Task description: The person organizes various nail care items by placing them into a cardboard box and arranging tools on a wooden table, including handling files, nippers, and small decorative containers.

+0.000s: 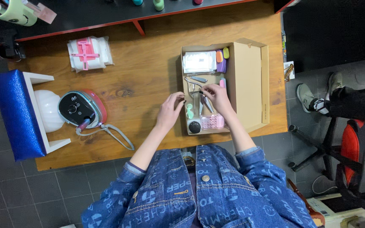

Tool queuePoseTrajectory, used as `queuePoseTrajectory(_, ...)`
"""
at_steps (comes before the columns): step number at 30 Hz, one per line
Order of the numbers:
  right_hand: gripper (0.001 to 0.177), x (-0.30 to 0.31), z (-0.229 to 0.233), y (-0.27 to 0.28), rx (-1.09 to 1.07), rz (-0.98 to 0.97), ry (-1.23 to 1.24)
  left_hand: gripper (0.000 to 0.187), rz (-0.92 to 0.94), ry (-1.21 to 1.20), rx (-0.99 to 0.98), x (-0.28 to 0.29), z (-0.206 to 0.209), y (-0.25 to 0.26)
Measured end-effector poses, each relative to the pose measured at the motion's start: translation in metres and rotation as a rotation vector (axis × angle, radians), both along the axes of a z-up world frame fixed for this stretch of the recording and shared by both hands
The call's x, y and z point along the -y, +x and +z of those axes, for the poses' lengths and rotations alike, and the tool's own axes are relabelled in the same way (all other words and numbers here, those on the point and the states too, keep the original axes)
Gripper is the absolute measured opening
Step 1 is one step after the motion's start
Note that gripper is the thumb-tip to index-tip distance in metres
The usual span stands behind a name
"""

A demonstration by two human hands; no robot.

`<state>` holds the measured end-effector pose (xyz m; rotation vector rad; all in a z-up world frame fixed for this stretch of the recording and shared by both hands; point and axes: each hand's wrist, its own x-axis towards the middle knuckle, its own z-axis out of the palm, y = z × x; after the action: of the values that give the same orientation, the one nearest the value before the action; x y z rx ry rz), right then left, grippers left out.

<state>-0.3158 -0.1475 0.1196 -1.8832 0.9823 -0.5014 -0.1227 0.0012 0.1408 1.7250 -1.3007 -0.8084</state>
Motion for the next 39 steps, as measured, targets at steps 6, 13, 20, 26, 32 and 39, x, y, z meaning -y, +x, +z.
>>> queuePoseTrajectory(6,0.006,0.016,-0.036,0.032,-0.301,0.24,-0.076,0.021,0.103,-0.006,0.004,-0.039,-0.011,0.012)
queuePoseTrajectory(13,0.006,0.025,-0.094,0.063,-0.519,0.452,-0.12,0.023,0.218,0.062,-0.057,-0.072,-0.015,0.016)
queuePoseTrajectory(20,0.009,0.03,-0.135,0.071,-0.597,0.467,-0.14,0.024,0.309,0.081,-0.063,-0.088,-0.012,0.022)
queuePoseTrajectory(26,0.014,0.023,-0.108,0.065,-0.59,0.44,-0.141,0.023,0.334,0.069,-0.052,-0.098,-0.018,0.02)
queuePoseTrajectory(32,0.019,-0.006,-0.006,0.047,-0.542,0.308,-0.225,0.021,0.419,0.076,-0.049,-0.118,-0.03,0.022)
queuePoseTrajectory(39,0.019,-0.055,0.058,0.042,-0.398,0.241,-0.306,0.018,0.57,0.094,-0.091,-0.159,-0.041,0.019)
